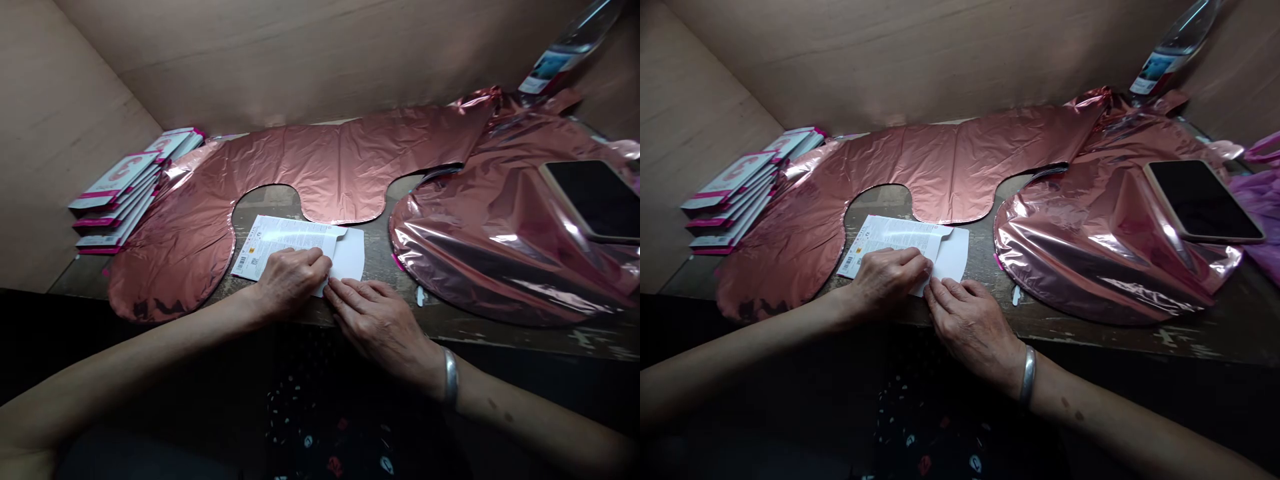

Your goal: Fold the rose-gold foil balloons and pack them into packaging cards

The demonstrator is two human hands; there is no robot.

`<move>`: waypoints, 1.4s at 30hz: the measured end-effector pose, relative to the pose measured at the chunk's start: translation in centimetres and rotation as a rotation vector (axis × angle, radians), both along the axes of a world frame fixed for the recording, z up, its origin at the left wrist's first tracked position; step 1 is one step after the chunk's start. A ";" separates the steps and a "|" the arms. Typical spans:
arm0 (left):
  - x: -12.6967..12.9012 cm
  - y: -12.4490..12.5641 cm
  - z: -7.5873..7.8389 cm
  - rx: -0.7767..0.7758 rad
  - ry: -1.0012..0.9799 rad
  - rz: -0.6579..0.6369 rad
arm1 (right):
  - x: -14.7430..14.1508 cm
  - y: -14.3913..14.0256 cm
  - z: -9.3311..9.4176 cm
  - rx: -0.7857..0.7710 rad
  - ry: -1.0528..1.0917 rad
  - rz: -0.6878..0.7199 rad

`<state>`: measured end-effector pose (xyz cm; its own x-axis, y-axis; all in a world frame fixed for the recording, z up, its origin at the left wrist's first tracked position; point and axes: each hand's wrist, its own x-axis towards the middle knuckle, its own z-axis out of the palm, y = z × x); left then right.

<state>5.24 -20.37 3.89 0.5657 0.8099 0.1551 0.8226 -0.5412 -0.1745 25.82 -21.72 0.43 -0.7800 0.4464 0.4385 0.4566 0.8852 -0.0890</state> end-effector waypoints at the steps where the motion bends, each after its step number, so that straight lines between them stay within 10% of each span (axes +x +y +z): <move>1: 0.3 0.0 0.1 0.010 0.023 -0.020 | 0.0 0.0 0.0 0.000 -0.003 0.000; 16: 1.5 1.4 1.3 -0.086 0.348 -0.256 | 0.1 0.0 0.1 -0.043 -0.054 0.006; 26: -0.6 8.4 3.3 -0.341 0.194 -0.265 | 0.3 0.0 -0.3 -0.049 -0.009 0.010; 42: -1.1 17.8 4.5 -0.333 0.046 -0.246 | 0.3 0.0 -0.8 -0.081 0.010 0.011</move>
